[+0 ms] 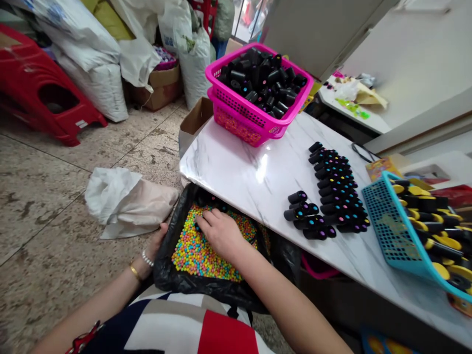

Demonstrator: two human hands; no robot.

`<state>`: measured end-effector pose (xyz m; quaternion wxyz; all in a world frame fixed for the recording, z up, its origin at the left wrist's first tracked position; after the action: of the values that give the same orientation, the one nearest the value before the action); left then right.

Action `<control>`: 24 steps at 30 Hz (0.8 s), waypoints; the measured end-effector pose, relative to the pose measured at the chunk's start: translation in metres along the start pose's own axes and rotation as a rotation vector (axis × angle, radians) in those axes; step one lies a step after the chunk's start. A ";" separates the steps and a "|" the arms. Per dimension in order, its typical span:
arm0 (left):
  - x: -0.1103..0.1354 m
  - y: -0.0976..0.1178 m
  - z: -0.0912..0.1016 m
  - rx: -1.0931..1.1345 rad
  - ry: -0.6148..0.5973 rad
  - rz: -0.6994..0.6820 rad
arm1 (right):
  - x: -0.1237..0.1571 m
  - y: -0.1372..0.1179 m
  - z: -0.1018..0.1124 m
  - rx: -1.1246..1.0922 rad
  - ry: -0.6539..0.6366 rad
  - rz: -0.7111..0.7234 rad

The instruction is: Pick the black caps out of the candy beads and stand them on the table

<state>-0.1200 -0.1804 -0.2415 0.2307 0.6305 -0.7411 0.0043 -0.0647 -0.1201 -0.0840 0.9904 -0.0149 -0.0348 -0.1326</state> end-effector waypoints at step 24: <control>0.007 -0.020 0.041 0.096 0.187 0.218 | 0.109 0.051 0.003 -1.063 0.278 -0.497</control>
<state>-0.1159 -0.2036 -0.2810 0.2666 0.5533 -0.7794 0.1238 0.0537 -0.0992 -0.0743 0.7820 -0.4818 0.1634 -0.3601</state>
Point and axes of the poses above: each hand's wrist, its own x-axis away from the middle knuckle, its own z-axis out of the back of the hand, y = z × x, the point moved 10 cm from there along -x, towards the middle knuckle
